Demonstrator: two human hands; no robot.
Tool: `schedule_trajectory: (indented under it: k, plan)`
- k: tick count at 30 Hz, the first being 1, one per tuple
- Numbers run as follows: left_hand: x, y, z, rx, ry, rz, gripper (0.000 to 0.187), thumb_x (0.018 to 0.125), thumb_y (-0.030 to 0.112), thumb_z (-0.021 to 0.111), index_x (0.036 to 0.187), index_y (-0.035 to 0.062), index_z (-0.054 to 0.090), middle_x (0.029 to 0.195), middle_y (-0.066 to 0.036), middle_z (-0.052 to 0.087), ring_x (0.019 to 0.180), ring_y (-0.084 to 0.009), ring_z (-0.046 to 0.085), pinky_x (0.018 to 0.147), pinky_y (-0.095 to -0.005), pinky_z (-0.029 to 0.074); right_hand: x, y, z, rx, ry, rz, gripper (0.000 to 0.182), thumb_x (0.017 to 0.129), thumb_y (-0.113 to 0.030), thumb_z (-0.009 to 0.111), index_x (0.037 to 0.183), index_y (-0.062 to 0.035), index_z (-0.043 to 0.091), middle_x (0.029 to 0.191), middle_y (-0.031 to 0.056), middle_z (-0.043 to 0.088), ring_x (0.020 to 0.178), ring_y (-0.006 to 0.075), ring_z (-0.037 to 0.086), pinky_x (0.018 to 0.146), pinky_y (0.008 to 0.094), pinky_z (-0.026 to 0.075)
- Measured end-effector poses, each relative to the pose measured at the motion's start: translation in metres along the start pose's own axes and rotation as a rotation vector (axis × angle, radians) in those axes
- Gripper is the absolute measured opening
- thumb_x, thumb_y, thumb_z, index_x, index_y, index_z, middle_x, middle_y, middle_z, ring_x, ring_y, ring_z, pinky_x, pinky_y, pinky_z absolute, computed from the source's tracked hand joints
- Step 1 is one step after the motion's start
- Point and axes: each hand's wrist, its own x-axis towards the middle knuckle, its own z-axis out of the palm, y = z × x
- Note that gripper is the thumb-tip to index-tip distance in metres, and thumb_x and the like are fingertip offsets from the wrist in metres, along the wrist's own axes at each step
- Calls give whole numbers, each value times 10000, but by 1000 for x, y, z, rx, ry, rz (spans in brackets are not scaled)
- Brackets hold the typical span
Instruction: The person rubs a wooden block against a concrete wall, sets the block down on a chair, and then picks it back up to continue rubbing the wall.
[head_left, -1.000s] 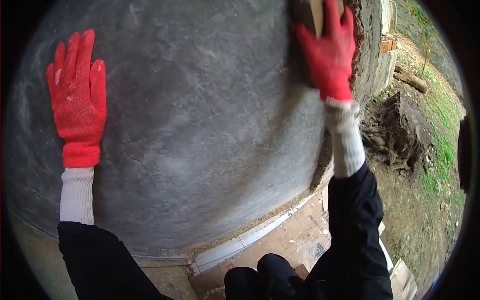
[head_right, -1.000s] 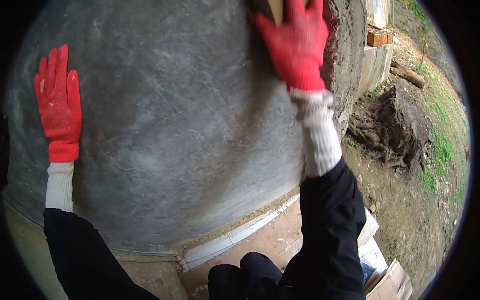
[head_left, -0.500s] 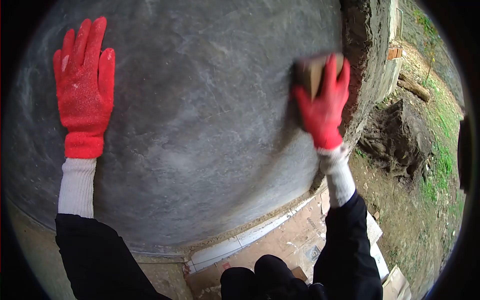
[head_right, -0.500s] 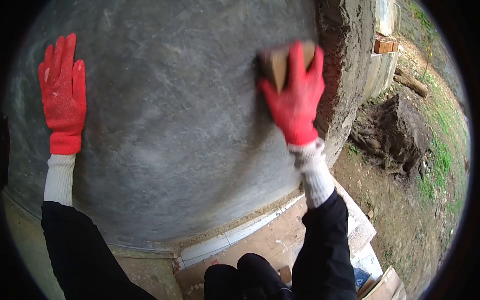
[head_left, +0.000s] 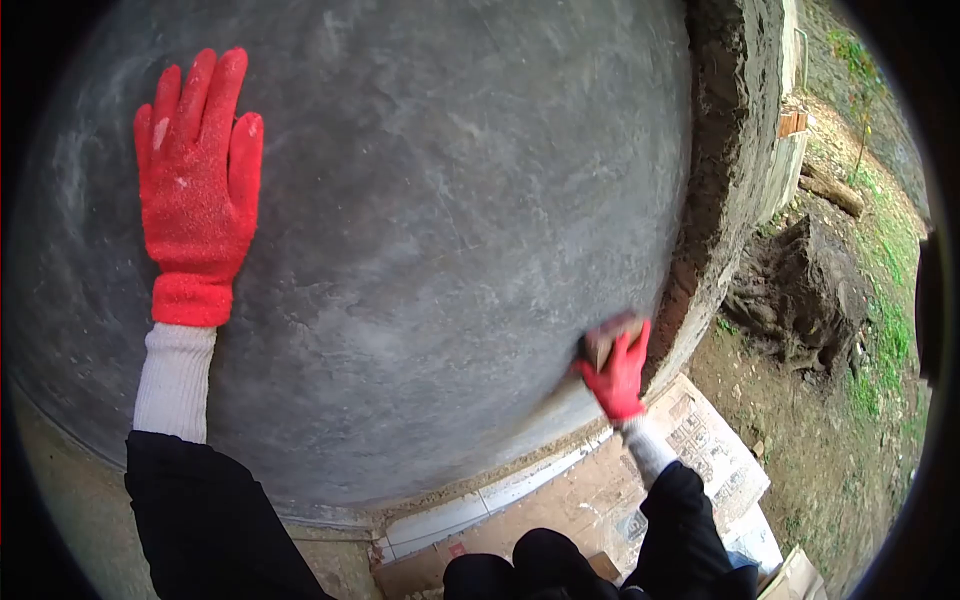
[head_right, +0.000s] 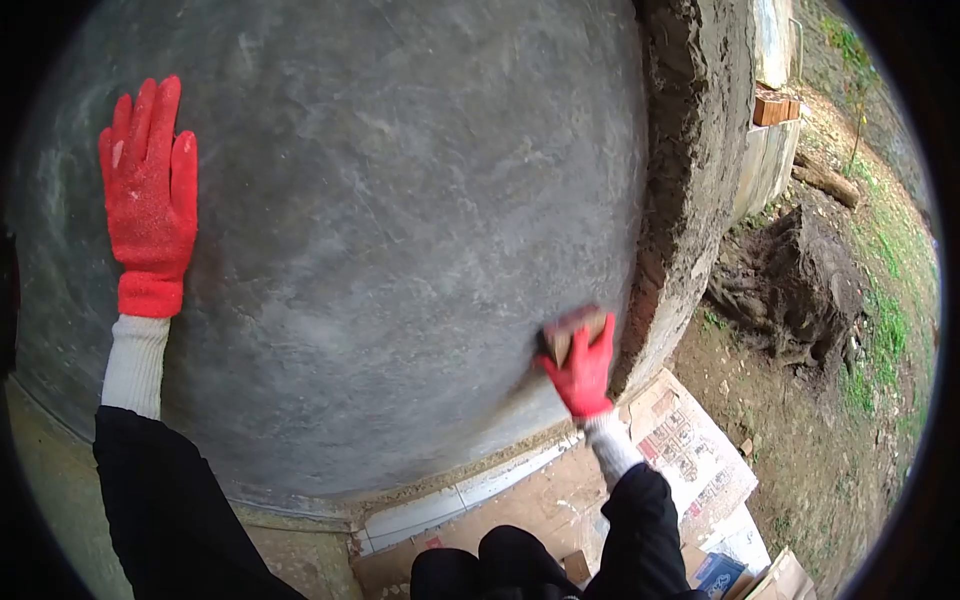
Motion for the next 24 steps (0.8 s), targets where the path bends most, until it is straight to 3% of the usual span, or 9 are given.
schedule_trajectory:
  k: [4, 7, 10, 13, 14, 16, 19, 21, 24]
  plan:
    - [1, 0, 1, 14, -11, -3, 451, 996, 282, 526, 1436, 195, 474, 1436, -46, 503, 1339, -320, 439, 1147, -490, 276, 195, -64, -59, -60, 344, -122, 907, 581, -205, 863, 1357, -67, 415, 1397, 386, 333, 1082, 553, 542, 878, 529, 498]
    - [1, 2, -1, 25, -21, -6, 454, 997, 282, 524, 1439, 196, 470, 1436, -43, 501, 1339, -320, 436, 1147, -491, 275, 281, -87, -92, -41, 369, -110, 831, 628, -226, 841, 1337, -67, 437, 1401, 369, 347, 1053, 538, 559, 857, 502, 512]
    - [1, 3, -3, 31, -29, -11, 453, 996, 283, 522, 1438, 195, 470, 1436, -40, 499, 1342, -319, 430, 1147, -489, 275, 284, -87, -92, -22, 401, -64, 787, 651, -238, 829, 1325, -80, 455, 1416, 363, 331, 1080, 530, 546, 874, 505, 501]
    - [3, 5, -4, 45, -48, -27, 450, 1006, 274, 499, 1444, 181, 464, 1456, -47, 484, 1368, -317, 405, 1160, -473, 251, 166, -35, -45, 21, 321, -85, 907, 601, -228, 861, 1371, -36, 422, 1480, 388, 216, 1260, 589, 391, 1016, 561, 402]
    - [2, 5, -5, 51, -80, -40, 448, 1017, 265, 476, 1453, 168, 456, 1477, -55, 470, 1393, -316, 382, 1173, -458, 227, 112, -21, -29, -27, 193, 33, 982, 567, -217, 880, 1396, -36, 385, 1483, 392, 196, 1245, 589, 403, 1017, 553, 407]
    - [2, 5, -5, 48, -74, -39, 447, 1016, 264, 477, 1453, 171, 457, 1476, -55, 469, 1390, -317, 385, 1172, -461, 229, 32, 13, -17, -18, -125, 65, 999, 554, -209, 882, 1401, -56, 375, 1466, 401, 225, 1247, 576, 409, 1006, 557, 417]
    - [5, 3, -5, 33, -39, -29, 446, 1001, 270, 506, 1437, 182, 472, 1454, -45, 485, 1359, -317, 414, 1156, -476, 258, 75, -6, -32, -42, -42, -69, 980, 544, -213, 886, 1376, -57, 394, 1434, 413, 270, 1210, 571, 445, 987, 554, 437]
    - [3, 6, -4, 10, -14, -25, 446, 986, 275, 534, 1421, 191, 486, 1431, -35, 500, 1331, -316, 441, 1141, -489, 283, 162, -44, -49, -51, 299, -201, 907, 567, -225, 876, 1338, -47, 432, 1425, 385, 311, 1153, 554, 502, 915, 543, 487]
    - [3, 5, -3, 24, -17, -20, 447, 985, 274, 536, 1422, 190, 485, 1429, -34, 502, 1329, -314, 443, 1140, -490, 285, 282, -104, -94, -22, 339, -100, 808, 634, -241, 843, 1326, -76, 458, 1429, 333, 338, 1104, 512, 549, 860, 509, 513]
